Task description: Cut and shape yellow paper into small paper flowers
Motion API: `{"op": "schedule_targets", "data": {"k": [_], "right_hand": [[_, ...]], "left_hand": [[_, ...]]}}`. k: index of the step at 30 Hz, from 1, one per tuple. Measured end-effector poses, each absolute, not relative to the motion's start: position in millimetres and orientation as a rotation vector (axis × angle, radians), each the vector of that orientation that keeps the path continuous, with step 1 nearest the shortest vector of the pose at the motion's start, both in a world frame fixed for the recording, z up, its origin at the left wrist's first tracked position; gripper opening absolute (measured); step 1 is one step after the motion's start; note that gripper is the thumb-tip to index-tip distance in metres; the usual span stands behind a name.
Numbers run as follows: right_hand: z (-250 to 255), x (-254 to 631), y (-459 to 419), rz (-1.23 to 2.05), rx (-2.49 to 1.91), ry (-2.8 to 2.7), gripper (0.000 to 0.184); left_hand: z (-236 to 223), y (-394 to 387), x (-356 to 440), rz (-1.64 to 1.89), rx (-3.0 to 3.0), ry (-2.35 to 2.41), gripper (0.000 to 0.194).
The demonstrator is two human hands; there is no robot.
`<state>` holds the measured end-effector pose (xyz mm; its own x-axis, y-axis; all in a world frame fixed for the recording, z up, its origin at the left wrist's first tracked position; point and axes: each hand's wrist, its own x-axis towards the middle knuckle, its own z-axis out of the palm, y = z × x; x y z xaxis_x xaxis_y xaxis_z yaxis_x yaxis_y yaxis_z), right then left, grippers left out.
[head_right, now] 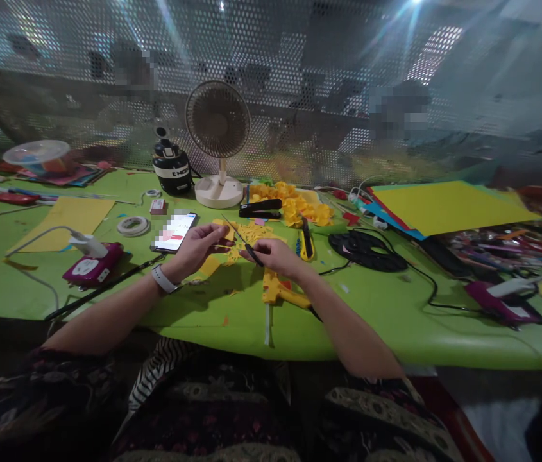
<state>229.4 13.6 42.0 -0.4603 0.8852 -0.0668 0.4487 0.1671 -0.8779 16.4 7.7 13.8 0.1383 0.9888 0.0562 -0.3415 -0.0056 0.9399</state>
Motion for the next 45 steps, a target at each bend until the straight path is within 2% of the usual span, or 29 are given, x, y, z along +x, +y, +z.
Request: {"op": "schedule_targets", "data": {"k": [45], "right_hand": [[45.8, 226.9, 9.7, 1.205, -1.283, -1.985, 0.066]], "left_hand": [[14.3, 8.5, 16.0, 1.347, 0.994, 0.853, 0.04]]}}
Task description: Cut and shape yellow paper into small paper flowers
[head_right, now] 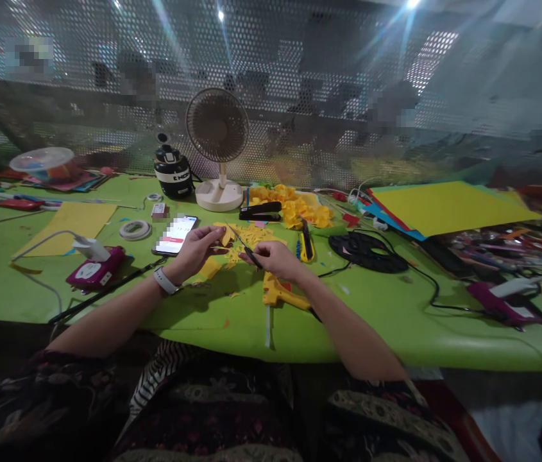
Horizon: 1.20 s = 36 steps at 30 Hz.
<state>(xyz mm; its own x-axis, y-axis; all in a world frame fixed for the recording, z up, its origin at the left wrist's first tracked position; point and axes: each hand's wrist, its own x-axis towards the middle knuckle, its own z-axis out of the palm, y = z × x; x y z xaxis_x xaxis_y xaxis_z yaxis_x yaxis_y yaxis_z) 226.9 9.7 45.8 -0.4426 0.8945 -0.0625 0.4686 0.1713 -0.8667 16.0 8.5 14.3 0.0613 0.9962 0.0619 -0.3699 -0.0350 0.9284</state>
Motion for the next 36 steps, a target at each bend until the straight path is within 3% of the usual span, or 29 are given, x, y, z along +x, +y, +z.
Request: {"op": "schedule_targets", "data": {"k": [12, 24, 29, 36], "right_hand": [[49.8, 249.5, 32.2, 0.939, -1.422, -1.879, 0.06], [29.8, 282.2, 71.5, 0.188, -1.854, -2.096, 0.035], [25.5, 278.1, 73.2, 0.271, -1.994, -2.086, 0.039], [17.6, 277.4, 76.8, 0.321, -2.051, -2.076, 0.027]], "left_hand": [[16.3, 13.7, 16.4, 1.237, 0.811, 0.91, 0.028], [16.5, 12.9, 15.4, 1.18, 0.742, 0.764, 0.018], [11.6, 12.7, 15.3, 1.135, 0.844, 0.813, 0.038], [5.6, 12.5, 15.1, 1.157, 0.953, 0.776, 0.058]]}}
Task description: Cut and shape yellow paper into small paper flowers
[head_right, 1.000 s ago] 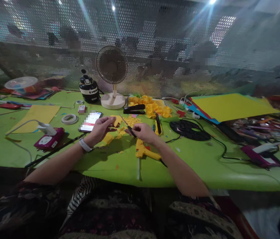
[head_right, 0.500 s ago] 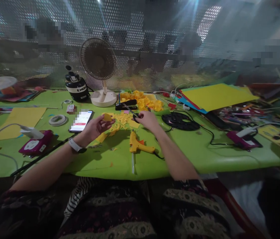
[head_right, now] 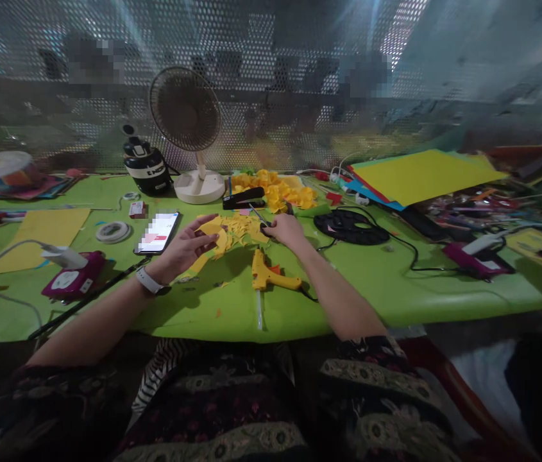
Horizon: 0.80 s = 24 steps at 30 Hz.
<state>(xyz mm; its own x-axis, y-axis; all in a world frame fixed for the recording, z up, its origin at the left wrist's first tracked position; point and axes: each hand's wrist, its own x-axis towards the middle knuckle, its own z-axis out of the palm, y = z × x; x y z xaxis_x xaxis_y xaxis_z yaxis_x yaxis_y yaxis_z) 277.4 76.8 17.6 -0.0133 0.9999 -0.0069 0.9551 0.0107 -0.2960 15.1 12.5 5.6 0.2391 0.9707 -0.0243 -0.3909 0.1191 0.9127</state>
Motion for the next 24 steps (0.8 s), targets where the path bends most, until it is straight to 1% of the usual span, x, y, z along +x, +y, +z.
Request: {"op": "schedule_targets", "data": {"k": [3, 5, 8, 10, 14, 18, 22, 24], "right_hand": [[25.1, 274.7, 70.2, 0.345, -1.982, -2.023, 0.02], [33.3, 265.6, 58.5, 0.441, -1.816, -1.958, 0.021], [41.5, 243.5, 33.5, 1.018, -1.41, -1.931, 0.038], [41.0, 229.3, 18.2, 1.188, -1.225, -1.957, 0.043], [32.3, 217.0, 5.7, 1.288, -1.012, -1.815, 0.048], [28.5, 218.6, 9.8, 1.344, -1.022, -1.755, 0.048], [30.0, 219.8, 12.8, 1.282, -1.075, -1.749, 0.049], [31.2, 220.6, 12.2, 1.216, -1.087, -1.819, 0.046]], "left_hand": [[2.7, 12.2, 15.9, 1.18, 0.975, 0.764, 0.066], [1.3, 10.5, 17.7, 1.22, 0.993, 0.771, 0.069], [1.4, 4.6, 23.1, 1.25, 1.008, 0.741, 0.074], [2.9, 0.0, 27.1, 1.238, 1.0, 0.684, 0.078], [9.5, -3.6, 28.4, 1.195, 0.933, 0.653, 0.077], [21.6, 2.3, 17.9, 1.081, 0.894, 0.737, 0.067], [34.8, 11.1, 2.3, 1.012, 1.005, 0.774, 0.058], [39.8, 16.1, -7.1, 0.98, 1.136, 0.858, 0.052]]}}
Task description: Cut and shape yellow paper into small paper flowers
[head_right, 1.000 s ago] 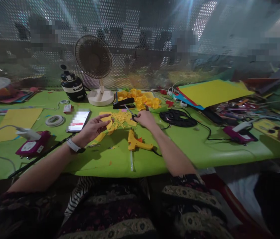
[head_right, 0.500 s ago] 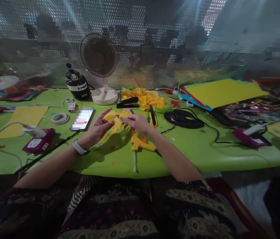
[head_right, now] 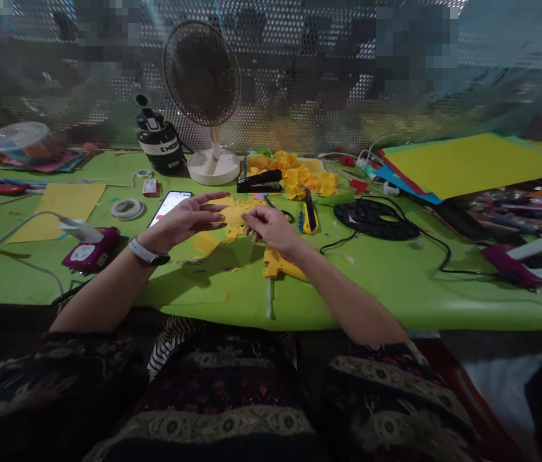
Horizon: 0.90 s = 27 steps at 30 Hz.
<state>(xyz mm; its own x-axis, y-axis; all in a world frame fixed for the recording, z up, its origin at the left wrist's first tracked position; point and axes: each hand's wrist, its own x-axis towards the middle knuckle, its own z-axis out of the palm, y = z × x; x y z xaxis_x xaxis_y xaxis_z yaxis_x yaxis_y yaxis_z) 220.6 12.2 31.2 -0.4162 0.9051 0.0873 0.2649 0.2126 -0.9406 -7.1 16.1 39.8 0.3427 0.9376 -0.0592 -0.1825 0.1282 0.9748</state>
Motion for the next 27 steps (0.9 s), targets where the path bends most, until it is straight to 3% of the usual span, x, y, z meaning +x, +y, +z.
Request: {"op": "schedule_targets", "data": {"k": [3, 7, 13, 17, 20, 27], "right_hand": [[33.0, 221.9, 9.5, 1.094, -1.136, -2.141, 0.035], [32.5, 219.6, 4.5, 0.822, -1.19, -2.594, 0.023], [33.9, 220.3, 4.6, 0.592, -1.282, -2.721, 0.029], [45.0, 245.5, 25.3, 0.427, -1.498, -2.397, 0.028], [49.7, 268.7, 44.0, 0.116, -1.697, -2.205, 0.021], [49.0, 269.2, 46.0, 0.149, -1.801, -2.646, 0.017]], "left_hand": [[44.2, 24.2, -22.6, 0.967, 1.483, 1.191, 0.036], [43.3, 32.1, -38.9, 0.576, 1.974, 1.569, 0.027], [30.6, 40.1, -45.4, 0.108, 2.213, 1.455, 0.015], [26.7, 42.8, -46.8, 0.132, 2.338, 1.472, 0.011], [26.7, 41.5, -45.9, 0.166, 2.442, 1.664, 0.017], [22.6, 37.7, -38.7, 0.342, 2.504, 1.785, 0.031]]}}
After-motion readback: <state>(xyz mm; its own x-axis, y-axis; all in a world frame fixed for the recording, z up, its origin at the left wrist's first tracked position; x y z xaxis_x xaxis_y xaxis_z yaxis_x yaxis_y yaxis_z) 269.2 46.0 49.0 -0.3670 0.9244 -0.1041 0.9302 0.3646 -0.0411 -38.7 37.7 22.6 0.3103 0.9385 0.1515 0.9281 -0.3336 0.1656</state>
